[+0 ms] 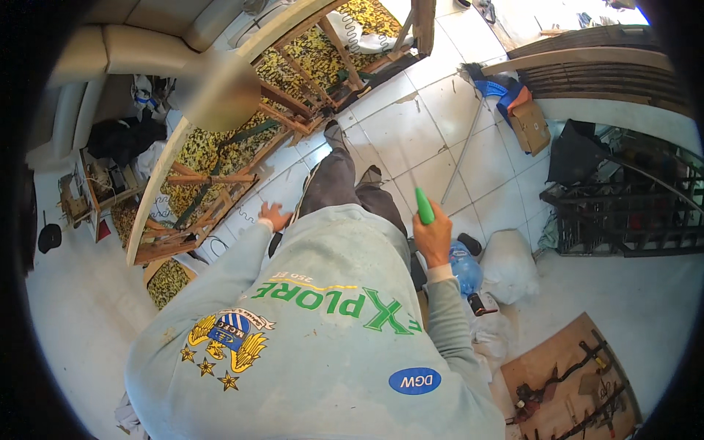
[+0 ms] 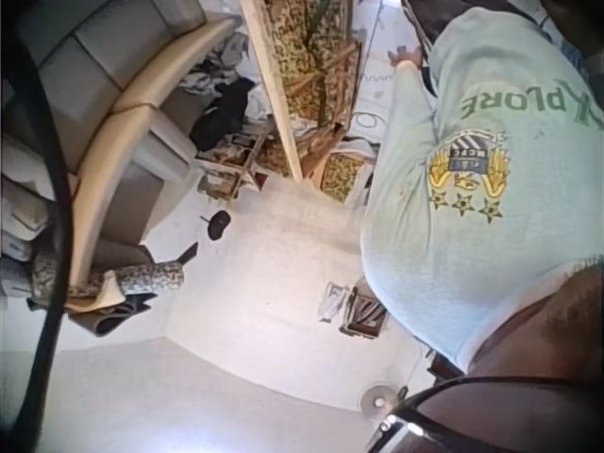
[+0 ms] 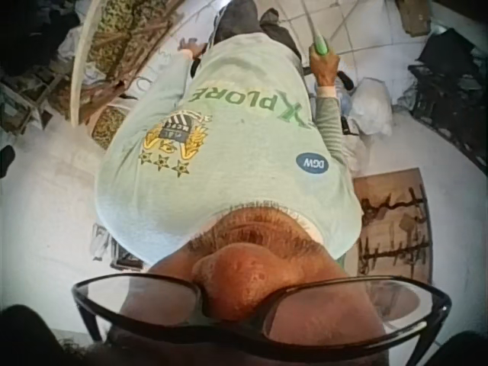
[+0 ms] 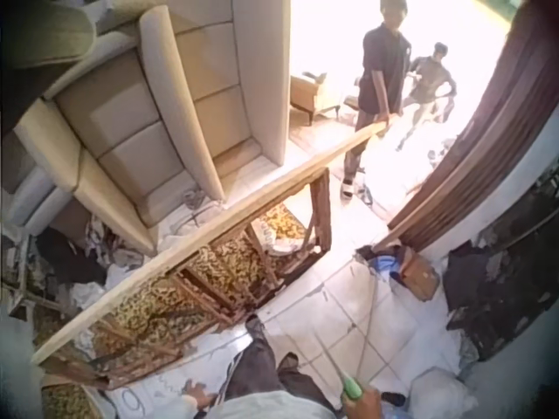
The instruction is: The person uses a hand saw to cut a long curved wooden frame piece resting on a patterned sofa. They saw through the wood, then lift and reposition the frame to continue cutting at a different location.
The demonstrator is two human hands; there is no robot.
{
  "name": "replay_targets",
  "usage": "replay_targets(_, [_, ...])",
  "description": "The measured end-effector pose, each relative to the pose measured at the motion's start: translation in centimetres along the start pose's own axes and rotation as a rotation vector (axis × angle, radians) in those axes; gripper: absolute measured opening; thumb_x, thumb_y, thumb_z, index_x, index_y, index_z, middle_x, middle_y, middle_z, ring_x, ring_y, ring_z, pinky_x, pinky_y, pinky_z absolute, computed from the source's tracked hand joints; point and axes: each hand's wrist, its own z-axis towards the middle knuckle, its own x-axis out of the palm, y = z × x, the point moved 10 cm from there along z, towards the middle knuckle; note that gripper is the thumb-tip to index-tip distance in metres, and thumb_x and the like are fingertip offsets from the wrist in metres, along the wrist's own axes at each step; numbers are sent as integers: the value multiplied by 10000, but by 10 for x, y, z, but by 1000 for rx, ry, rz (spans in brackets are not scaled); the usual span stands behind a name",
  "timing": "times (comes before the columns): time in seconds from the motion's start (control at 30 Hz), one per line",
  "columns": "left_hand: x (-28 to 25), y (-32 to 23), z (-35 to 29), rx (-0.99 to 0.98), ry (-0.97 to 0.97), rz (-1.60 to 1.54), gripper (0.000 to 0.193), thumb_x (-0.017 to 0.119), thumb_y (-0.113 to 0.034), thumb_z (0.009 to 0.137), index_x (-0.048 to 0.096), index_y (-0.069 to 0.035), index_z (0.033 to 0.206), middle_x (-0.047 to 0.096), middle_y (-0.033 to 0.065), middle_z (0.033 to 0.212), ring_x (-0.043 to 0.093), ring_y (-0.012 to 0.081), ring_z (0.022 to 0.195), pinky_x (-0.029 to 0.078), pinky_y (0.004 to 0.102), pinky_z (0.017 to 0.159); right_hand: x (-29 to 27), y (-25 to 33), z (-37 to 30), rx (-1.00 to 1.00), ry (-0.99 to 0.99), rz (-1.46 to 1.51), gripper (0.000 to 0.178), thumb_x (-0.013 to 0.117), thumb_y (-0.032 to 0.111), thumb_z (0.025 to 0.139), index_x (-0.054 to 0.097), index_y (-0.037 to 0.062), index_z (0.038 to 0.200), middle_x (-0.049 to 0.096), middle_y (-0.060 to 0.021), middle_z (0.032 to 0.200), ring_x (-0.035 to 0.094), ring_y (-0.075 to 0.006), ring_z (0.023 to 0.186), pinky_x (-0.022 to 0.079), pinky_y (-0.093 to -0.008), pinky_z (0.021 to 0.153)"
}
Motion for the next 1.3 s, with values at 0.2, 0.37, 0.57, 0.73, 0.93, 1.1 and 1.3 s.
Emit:
replay_targets(0.2, [-33,58,-30,-208,-161,-154,918,784,-609,864,458,-236,1636,146,213,1783,218,504,1599,274,618,1283,83,76,50,-169,189,62,371,702,140,890,749,45,1246,754,-278,1030,741,-471,991,589,-499,855])
replay_targets(0.37, [-188,49,-32,-147,-681,-265,951,790,-532,910,337,-222,1686,131,203,1784,163,493,1617,199,649,1293,155,130,106,-201,319,-75,360,684,181,898,752,77,1236,754,-278,1053,717,-501,1014,572,-564,872])
replay_targets(0.57, [-367,39,-47,-36,-1103,-196,993,794,-516,929,261,-209,1708,124,231,1772,139,485,1624,167,693,1284,205,156,147,-151,328,-208,386,698,206,887,763,100,1252,767,-270,1088,716,-503,1058,575,-562,930])
replay_targets(0.73, [-418,52,-17,-39,-983,-133,1119,842,-547,890,178,-256,1743,121,179,1796,130,449,1649,148,706,1289,252,150,188,-99,341,-241,404,709,214,885,762,100,1269,768,-273,1107,721,-495,1072,575,-557,954])
replay_targets(0.93, [-393,74,32,-135,-722,-86,1190,856,-539,880,94,-299,1763,69,141,1829,87,437,1668,101,696,1309,307,114,226,58,396,-292,380,701,230,895,766,67,1232,764,-287,1129,720,-486,1100,573,-552,975])
replay_targets(1.1, [-401,60,31,-176,-716,-111,1167,856,-491,886,114,-264,1757,127,163,1812,88,450,1661,102,692,1311,302,23,233,239,405,-436,344,671,230,898,775,12,1143,758,-294,1176,713,-478,1157,567,-541,1005])
replay_targets(1.3, [-396,58,27,-221,-830,-105,1081,844,-520,891,207,-242,1720,179,164,1794,135,441,1647,127,710,1297,215,-37,208,347,339,-491,326,658,212,870,784,-7,1076,753,-308,1158,711,-498,1133,565,-542,1005])
